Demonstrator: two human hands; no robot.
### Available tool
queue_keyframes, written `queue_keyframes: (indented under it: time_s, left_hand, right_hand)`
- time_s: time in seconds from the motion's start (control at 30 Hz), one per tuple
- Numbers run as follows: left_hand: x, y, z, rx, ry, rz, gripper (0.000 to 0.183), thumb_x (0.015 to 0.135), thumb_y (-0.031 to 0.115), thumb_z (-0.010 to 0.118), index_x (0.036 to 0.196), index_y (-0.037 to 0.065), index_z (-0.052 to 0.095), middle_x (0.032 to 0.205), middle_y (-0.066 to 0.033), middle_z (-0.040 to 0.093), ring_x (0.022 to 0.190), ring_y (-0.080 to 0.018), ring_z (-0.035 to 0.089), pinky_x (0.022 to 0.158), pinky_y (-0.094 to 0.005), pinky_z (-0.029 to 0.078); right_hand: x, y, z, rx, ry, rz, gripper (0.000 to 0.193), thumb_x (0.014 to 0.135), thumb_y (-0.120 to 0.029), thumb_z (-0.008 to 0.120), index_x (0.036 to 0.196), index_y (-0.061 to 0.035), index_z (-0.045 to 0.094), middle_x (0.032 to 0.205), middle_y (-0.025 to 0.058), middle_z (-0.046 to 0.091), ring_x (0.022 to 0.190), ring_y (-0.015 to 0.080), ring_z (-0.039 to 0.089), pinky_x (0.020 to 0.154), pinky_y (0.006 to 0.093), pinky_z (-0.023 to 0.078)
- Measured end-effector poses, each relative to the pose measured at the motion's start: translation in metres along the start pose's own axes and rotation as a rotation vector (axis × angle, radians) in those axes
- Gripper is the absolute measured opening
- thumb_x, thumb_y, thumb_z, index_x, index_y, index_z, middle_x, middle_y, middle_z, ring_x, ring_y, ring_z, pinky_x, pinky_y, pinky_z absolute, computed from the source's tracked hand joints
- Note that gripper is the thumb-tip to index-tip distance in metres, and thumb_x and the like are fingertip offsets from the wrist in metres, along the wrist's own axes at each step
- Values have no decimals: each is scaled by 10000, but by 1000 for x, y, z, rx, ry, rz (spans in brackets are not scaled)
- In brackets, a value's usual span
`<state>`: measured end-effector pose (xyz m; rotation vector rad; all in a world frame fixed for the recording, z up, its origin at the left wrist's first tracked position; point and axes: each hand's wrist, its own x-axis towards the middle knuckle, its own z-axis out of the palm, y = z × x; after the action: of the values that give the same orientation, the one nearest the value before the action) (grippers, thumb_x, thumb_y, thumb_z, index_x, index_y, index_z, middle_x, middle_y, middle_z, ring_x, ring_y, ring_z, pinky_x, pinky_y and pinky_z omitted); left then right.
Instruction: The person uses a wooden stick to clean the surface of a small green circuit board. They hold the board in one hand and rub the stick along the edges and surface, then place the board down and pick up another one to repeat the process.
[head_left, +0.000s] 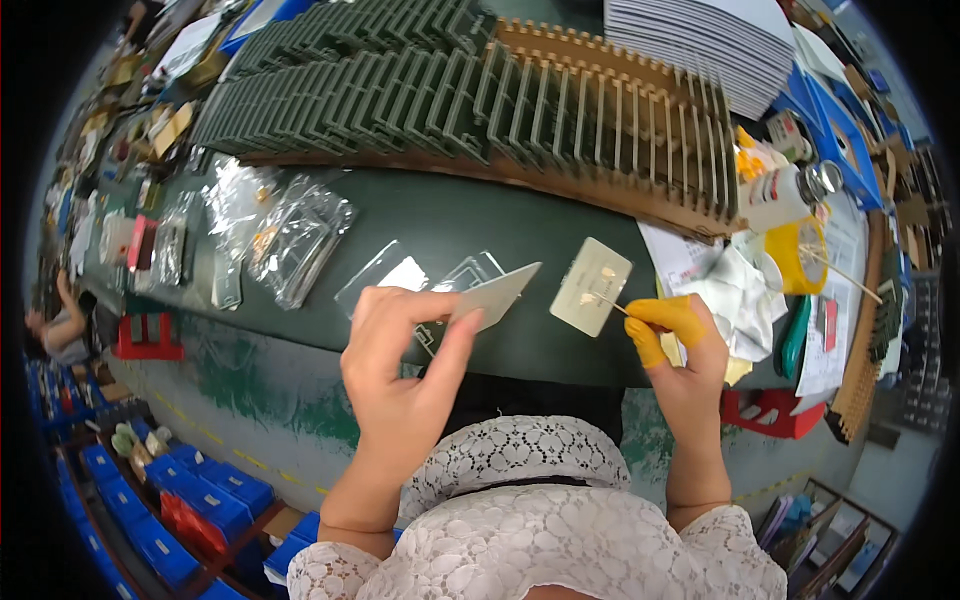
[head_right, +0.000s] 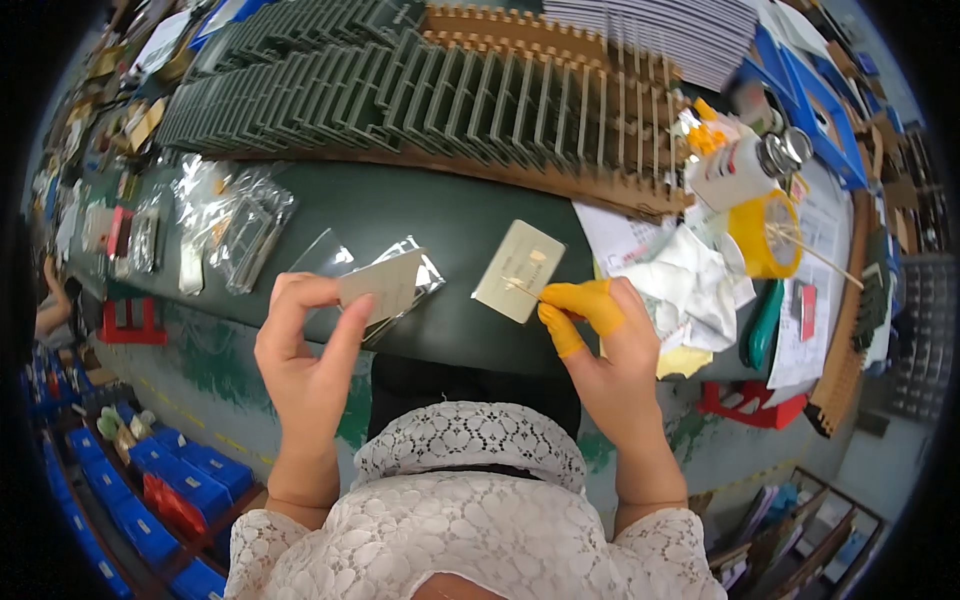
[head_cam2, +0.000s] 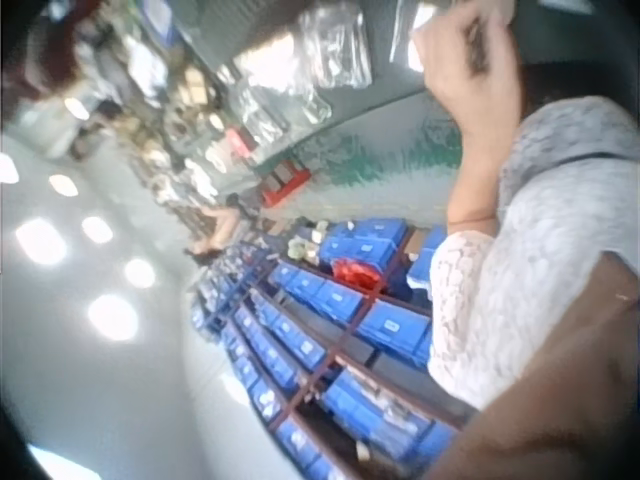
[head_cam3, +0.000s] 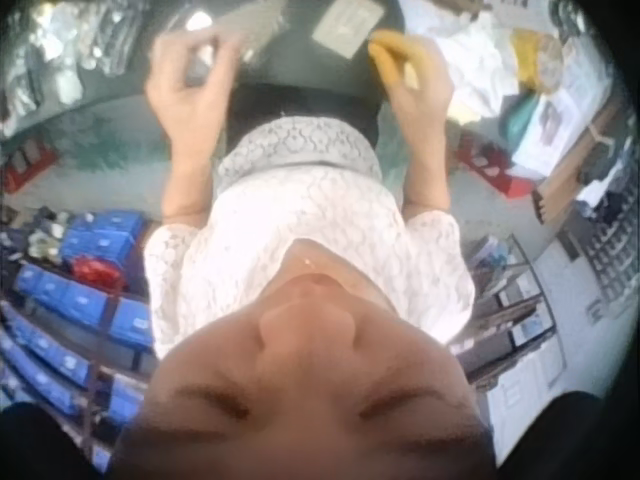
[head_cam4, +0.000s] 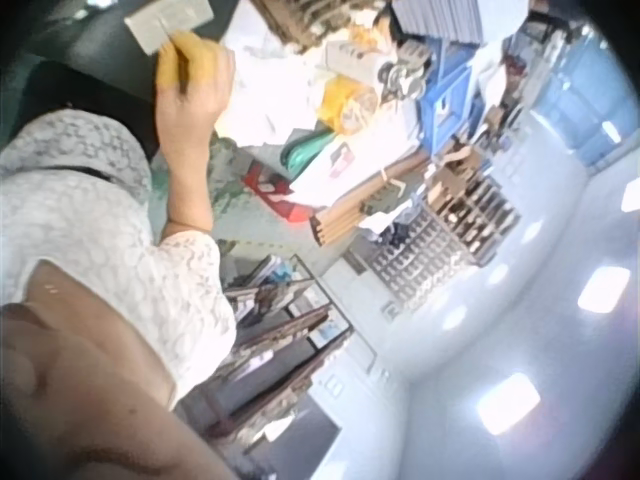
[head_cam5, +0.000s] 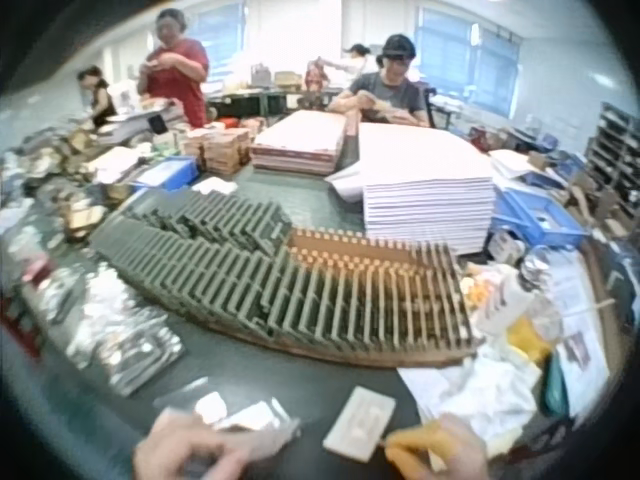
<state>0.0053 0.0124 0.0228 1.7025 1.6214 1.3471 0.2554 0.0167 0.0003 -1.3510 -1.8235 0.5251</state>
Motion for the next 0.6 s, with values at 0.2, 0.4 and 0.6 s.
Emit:
queue_keyframes:
  time_s: [0.2, 0.4, 0.6]
  left_hand:
    - [-5, -1, 10, -28, -27, -37, 108, 814, -1, 778, 865, 22, 685, 809, -56, 659, 774, -188, 576, 710, -304, 463]
    - [-6, -1, 11, 53, -32, 9, 103, 809, 6, 784, 866, 21, 700, 802, -61, 654, 763, -189, 575, 695, -303, 466]
    - [-9, -3, 11, 62, -39, -21, 117, 805, 0, 783, 897, 25, 715, 806, -63, 663, 764, -192, 582, 691, -302, 469]
  right_hand:
    - [-2, 14, -1, -318, -52, -121, 220, 764, -46, 790, 960, -23, 695, 877, 93, 555, 809, 297, 536, 720, 405, 421]
    - [-4, 16, -1, -356, -96, -172, 234, 751, -43, 793, 954, -13, 681, 872, 99, 546, 790, 303, 527, 706, 412, 417]
    - [-4, 16, 0, -347, -120, -185, 234, 752, -39, 791, 952, -5, 675, 876, 110, 538, 789, 309, 524, 704, 413, 417]
